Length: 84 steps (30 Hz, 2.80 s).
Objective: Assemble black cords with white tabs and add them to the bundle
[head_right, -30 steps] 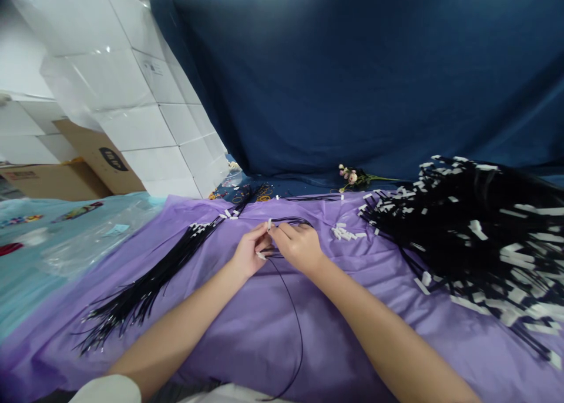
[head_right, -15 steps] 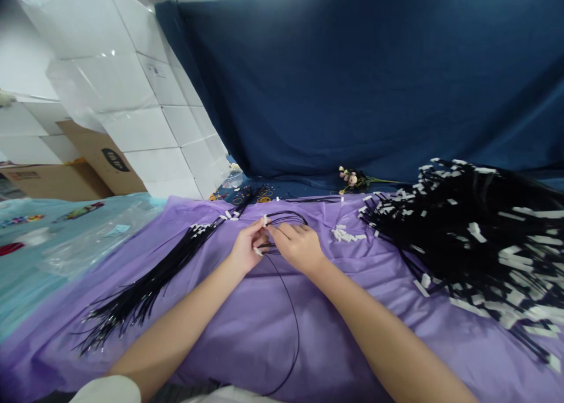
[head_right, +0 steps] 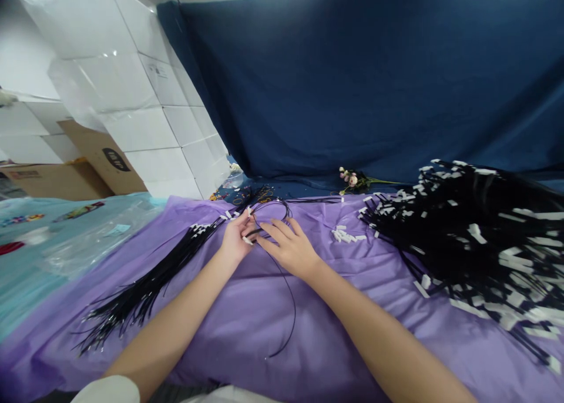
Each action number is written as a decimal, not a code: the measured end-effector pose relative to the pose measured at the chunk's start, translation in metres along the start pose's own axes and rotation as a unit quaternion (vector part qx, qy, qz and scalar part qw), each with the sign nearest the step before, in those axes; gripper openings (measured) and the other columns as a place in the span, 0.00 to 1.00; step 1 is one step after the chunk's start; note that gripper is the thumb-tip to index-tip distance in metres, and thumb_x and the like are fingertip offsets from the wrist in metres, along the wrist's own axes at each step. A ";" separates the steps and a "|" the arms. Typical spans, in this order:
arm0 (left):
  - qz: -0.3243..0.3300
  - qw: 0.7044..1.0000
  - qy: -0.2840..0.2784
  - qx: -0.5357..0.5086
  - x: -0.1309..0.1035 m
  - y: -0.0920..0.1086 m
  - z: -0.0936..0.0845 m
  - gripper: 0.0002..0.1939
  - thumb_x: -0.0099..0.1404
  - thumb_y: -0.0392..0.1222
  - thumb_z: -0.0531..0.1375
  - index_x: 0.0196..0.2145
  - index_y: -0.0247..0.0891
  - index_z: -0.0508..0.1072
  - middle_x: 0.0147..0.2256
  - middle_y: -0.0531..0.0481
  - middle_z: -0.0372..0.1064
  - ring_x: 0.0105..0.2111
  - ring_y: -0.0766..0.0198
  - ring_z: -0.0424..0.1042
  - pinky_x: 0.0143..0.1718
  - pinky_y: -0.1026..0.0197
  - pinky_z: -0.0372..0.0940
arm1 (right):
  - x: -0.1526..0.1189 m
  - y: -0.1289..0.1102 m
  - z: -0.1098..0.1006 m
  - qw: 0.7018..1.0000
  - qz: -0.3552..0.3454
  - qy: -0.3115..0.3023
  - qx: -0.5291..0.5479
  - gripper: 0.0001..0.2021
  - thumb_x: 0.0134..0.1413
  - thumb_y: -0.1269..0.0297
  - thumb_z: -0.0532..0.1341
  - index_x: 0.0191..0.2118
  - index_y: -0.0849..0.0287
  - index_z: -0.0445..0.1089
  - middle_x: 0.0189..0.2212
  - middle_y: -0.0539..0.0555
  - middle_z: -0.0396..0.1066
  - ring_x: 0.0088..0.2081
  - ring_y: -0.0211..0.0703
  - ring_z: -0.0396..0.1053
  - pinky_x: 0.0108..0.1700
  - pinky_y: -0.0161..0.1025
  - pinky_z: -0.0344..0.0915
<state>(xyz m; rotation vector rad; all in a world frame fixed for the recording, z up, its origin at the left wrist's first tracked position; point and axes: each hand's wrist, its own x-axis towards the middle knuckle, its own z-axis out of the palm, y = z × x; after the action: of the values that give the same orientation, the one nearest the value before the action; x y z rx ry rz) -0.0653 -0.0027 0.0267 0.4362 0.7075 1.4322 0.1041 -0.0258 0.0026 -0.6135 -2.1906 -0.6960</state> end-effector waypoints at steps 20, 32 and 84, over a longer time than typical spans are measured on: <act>0.003 1.000 0.022 0.016 -0.001 -0.002 0.003 0.11 0.52 0.40 0.65 0.30 0.34 0.67 0.20 0.58 0.63 0.09 0.79 0.46 0.09 0.71 0.42 | 0.003 0.004 -0.012 0.996 0.058 0.064 0.014 0.08 0.59 0.59 0.58 0.39 0.54 0.71 0.37 0.50 0.73 0.42 0.41 0.65 0.52 0.48 0.41; 0.011 0.998 0.040 0.047 0.000 -0.006 0.002 0.11 0.51 0.40 0.65 0.29 0.34 0.67 0.20 0.60 0.61 0.10 0.80 0.46 0.10 0.71 0.42 | 0.004 0.025 -0.008 0.883 0.310 0.108 0.335 0.14 0.63 0.60 0.48 0.39 0.57 0.70 0.33 0.53 0.71 0.36 0.41 0.68 0.40 0.38 0.61; -0.047 0.990 0.038 0.126 -0.013 -0.017 0.010 0.13 0.50 0.43 0.65 0.33 0.35 0.70 0.23 0.57 0.61 0.12 0.79 0.48 0.13 0.70 0.42 | 0.010 0.016 -0.014 0.582 0.388 -0.100 0.708 0.20 0.54 0.48 0.56 0.24 0.57 0.54 0.13 0.40 0.51 0.12 0.28 0.48 0.16 0.29 0.46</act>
<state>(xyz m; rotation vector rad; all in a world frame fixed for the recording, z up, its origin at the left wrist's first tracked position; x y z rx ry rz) -0.0457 -0.0158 0.0251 0.5393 0.9635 1.2810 0.1148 -0.0202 0.0228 -0.5926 -1.5978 1.5520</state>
